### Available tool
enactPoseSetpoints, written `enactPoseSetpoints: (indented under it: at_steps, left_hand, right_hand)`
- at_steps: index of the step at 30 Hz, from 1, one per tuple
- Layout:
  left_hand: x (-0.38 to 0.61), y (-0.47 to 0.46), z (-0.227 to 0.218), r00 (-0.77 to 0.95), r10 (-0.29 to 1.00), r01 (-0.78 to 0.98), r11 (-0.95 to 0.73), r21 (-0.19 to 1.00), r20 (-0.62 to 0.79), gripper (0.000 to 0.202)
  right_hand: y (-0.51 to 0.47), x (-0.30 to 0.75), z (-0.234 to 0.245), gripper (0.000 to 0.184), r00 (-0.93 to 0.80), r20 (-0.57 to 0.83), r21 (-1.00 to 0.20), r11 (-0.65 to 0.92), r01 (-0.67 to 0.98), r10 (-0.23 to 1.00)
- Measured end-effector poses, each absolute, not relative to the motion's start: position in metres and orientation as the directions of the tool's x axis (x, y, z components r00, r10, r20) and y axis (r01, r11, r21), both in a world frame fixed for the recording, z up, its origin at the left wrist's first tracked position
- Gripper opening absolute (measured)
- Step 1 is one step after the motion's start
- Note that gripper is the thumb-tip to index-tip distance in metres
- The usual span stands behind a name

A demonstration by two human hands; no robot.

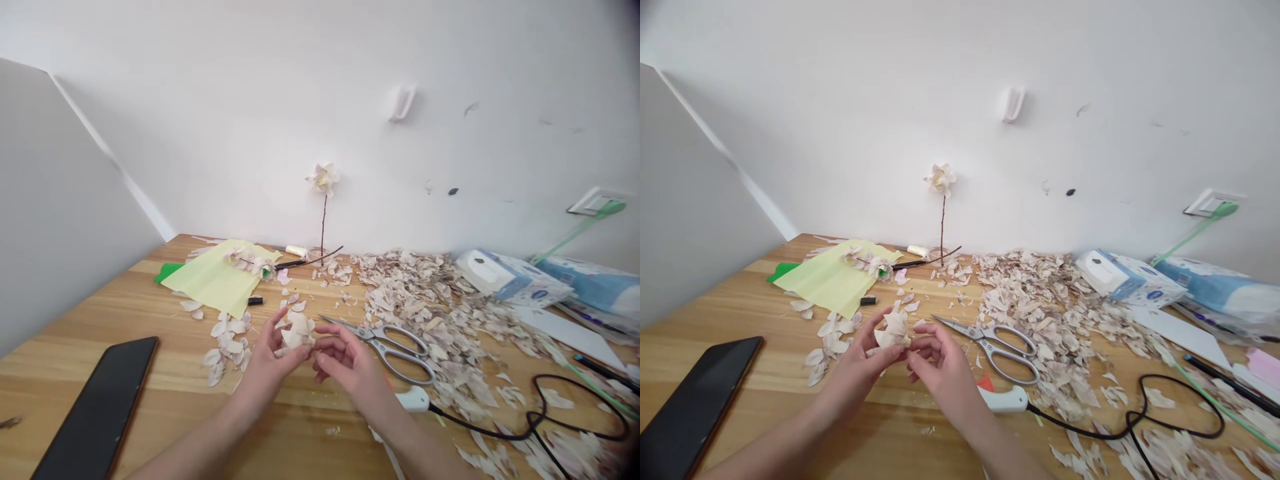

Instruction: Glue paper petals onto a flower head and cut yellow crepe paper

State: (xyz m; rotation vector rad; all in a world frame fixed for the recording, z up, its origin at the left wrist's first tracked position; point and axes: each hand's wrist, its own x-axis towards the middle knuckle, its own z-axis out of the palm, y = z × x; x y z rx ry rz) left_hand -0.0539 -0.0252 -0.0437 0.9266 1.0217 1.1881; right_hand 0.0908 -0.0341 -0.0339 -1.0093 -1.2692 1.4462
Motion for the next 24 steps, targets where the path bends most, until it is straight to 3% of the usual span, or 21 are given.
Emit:
enactPoseSetpoints:
  at_steps: [2,4,7,9,19,24]
  left_hand:
    - [-0.052,-0.026,-0.045,0.082,0.986,-0.346,0.162,0.924,-0.142,0.081]
    - [-0.05,-0.029,-0.044,0.081,0.985,-0.382,0.171,0.908,-0.151,0.076]
    - [-0.046,-0.032,-0.042,0.06,0.984,-0.419,0.18,0.89,-0.17,0.071]
    - [-0.046,-0.032,-0.041,0.064,0.979,-0.433,0.2,0.879,-0.191,0.072]
    - [-0.042,-0.031,-0.041,0.088,0.978,-0.419,0.21,0.883,-0.191,0.066]
    - [-0.042,-0.035,-0.042,0.115,0.981,-0.462,0.192,0.866,-0.156,0.06]
  right_hand:
    - [-0.036,0.091,-0.035,0.025,-0.208,0.047,-0.996,0.03,-0.084,0.977]
    - [-0.037,0.089,-0.036,0.019,-0.185,0.105,-0.991,0.118,0.066,0.977]
    - [-0.037,0.088,-0.034,0.023,-0.166,0.209,-0.902,0.256,0.348,0.964]
    - [-0.037,0.088,-0.033,0.026,-0.167,0.25,-0.843,0.3,0.447,0.954]
    - [-0.038,0.094,-0.03,0.021,-0.205,0.214,-0.775,0.293,0.559,0.955]
    - [-0.038,0.094,-0.031,0.03,-0.177,0.156,-0.846,0.224,0.483,0.972]
